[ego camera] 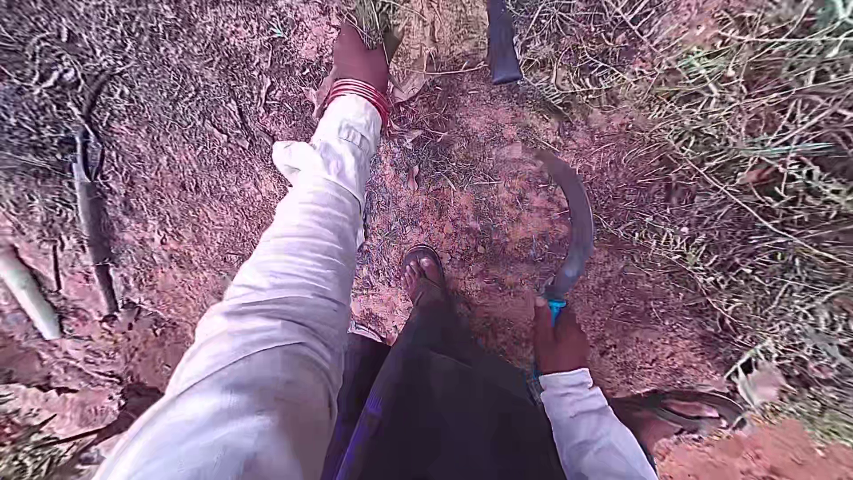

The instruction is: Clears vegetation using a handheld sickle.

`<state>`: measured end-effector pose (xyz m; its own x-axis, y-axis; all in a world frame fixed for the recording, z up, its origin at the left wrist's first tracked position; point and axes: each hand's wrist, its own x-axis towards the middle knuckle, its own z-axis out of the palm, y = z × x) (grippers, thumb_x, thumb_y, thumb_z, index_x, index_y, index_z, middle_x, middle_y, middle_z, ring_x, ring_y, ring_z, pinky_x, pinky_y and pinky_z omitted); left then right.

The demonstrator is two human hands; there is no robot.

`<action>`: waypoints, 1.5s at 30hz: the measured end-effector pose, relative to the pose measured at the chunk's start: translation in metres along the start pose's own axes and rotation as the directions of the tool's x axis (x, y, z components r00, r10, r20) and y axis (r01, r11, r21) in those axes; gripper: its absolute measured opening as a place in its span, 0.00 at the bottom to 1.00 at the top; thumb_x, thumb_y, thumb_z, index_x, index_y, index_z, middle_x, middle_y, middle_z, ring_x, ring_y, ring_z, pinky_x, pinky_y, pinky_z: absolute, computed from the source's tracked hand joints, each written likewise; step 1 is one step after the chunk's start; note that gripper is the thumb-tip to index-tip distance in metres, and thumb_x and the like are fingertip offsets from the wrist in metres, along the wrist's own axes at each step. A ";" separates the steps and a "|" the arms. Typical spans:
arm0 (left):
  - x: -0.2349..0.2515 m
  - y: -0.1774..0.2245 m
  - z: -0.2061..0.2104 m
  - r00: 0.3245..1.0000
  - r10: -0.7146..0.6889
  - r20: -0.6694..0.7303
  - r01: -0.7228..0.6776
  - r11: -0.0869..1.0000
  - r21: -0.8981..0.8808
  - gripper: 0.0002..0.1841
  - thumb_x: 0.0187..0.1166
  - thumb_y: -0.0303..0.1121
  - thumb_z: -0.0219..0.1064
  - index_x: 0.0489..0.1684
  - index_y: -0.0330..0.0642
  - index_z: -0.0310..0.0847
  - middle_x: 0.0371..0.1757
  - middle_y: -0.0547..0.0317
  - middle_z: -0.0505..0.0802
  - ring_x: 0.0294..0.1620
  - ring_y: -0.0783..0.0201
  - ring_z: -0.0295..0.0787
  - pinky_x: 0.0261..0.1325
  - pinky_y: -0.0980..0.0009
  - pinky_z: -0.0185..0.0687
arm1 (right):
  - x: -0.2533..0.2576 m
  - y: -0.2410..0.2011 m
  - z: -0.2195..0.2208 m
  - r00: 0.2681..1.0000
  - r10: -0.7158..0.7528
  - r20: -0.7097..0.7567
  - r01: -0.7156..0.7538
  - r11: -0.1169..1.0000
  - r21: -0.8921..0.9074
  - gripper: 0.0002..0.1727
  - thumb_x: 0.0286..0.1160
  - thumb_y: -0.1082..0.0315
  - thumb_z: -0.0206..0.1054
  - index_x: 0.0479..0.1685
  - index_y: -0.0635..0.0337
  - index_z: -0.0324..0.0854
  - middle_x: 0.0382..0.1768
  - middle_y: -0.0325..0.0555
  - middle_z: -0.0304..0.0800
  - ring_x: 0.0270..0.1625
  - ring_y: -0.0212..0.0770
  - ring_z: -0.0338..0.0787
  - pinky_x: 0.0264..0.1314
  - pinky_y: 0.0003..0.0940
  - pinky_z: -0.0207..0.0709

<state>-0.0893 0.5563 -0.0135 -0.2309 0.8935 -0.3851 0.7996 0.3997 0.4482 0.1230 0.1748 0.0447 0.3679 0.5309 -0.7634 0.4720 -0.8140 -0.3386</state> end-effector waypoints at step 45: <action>-0.415 0.005 -0.021 0.466 -0.848 0.253 0.646 0.131 -0.752 0.27 0.87 0.33 0.67 0.78 0.24 0.68 0.70 0.33 0.86 0.70 0.54 0.85 0.77 0.58 0.76 | 0.030 -0.027 -0.214 0.898 0.438 -0.042 -0.301 0.541 -0.786 0.35 0.89 0.61 0.59 0.90 0.68 0.54 0.77 0.75 0.74 0.80 0.70 0.75 0.80 0.65 0.65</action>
<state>-0.0012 0.1916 0.1651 -0.6452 0.0259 -0.7636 -0.4614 0.7835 0.4163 0.2926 0.2628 0.1480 0.5708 0.1297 -0.8108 0.7740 -0.4145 0.4786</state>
